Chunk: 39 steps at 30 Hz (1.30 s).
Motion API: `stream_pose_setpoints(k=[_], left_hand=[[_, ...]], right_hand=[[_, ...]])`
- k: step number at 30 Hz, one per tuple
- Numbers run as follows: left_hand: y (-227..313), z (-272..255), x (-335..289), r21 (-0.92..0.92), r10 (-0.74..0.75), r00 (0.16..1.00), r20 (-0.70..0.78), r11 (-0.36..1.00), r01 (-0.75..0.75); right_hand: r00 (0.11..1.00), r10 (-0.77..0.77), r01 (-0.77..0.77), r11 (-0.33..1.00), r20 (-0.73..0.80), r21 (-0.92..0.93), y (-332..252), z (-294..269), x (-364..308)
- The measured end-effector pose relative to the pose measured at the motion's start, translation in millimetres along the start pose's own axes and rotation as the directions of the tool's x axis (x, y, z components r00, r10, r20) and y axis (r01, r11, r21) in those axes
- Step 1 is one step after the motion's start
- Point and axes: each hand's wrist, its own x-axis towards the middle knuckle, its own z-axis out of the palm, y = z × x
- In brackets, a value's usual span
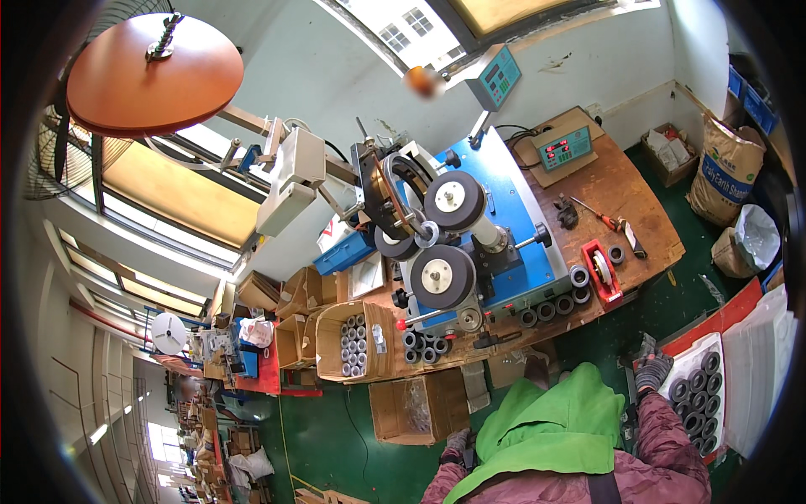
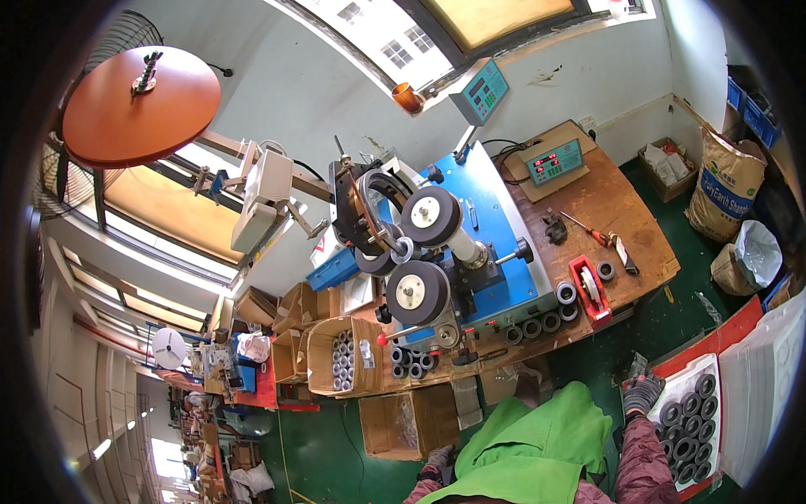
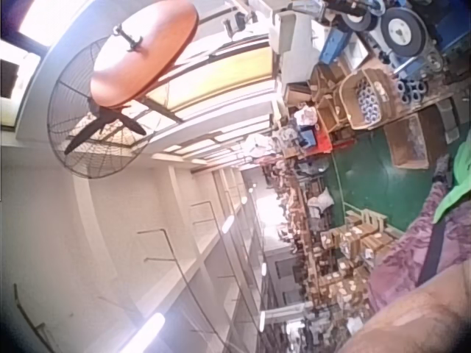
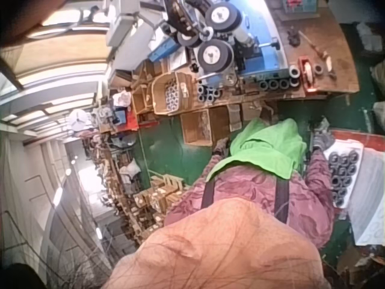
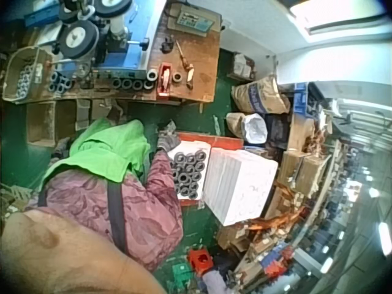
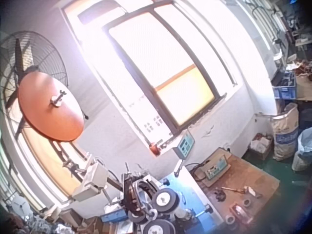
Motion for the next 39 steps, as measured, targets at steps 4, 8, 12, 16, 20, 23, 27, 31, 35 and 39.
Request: stream_pose_setpoints(k=[4, 8, 12, 16, 20, 23, 27, 31, 35, 39], left_hand=[[5.5, 5.1, -13.6, 0.058, 0.038, 0.999, -0.014, 0.998, -0.037], [8.6, 10.0, -22.5, 0.142, 0.054, 0.998, -0.031, 0.989, -0.049], [11.6, 16.2, -28.6, 0.256, 0.076, 0.996, -0.047, 0.965, -0.061], [5.0, 8.3, -15.1, 0.201, 0.048, 0.999, -0.025, 0.979, -0.042], [3.9, 7.7, -10.9, 0.242, 0.041, 0.999, -0.017, 0.970, -0.035], [4.4, 9.6, -13.9, 0.284, 0.063, 0.998, -0.029, 0.957, -0.052], [8.1, 13.9, -24.5, 0.416, 0.154, 0.988, -0.030, 0.900, -0.128], [11.6, 12.3, -28.5, 0.413, 0.169, 0.986, -0.008, 0.898, -0.151], [11.2, 10.2, -26.3, 0.374, 0.174, 0.985, 0.018, 0.912, -0.168], [4.3, 5.3, -19.4, 0.451, 0.270, 0.960, 0.075, 0.849, -0.274]], right_hand=[[1.000, -0.003, 0.003, 1.000, 0.001, 0.022, 0.9, 4.5, 2.1], [0.999, -0.017, 0.018, 1.000, -0.028, 0.020, 1.7, 8.2, 1.7], [0.998, -0.019, 0.021, 0.999, -0.053, 0.026, 2.9, 12.0, 2.3], [0.997, -0.043, 0.044, 0.999, -0.062, 0.007, 1.2, 5.3, -0.7], [0.992, -0.050, 0.054, 0.998, -0.119, 0.025, 4.9, 17.8, 2.4], [0.989, -0.051, 0.057, 0.998, -0.141, 0.039, 6.2, 22.7, 4.1], [0.993, -0.039, 0.045, 0.998, -0.109, 0.046, 3.1, 8.8, 0.3], [0.997, -0.041, 0.043, 0.999, -0.071, 0.022, 1.5, 2.8, -2.4], [0.998, -0.039, 0.039, 0.999, -0.039, 0.003, 1.7, 4.8, -1.3], [0.997, -0.027, 0.028, 0.999, -0.072, 0.016, 3.0, 9.3, -0.7]])
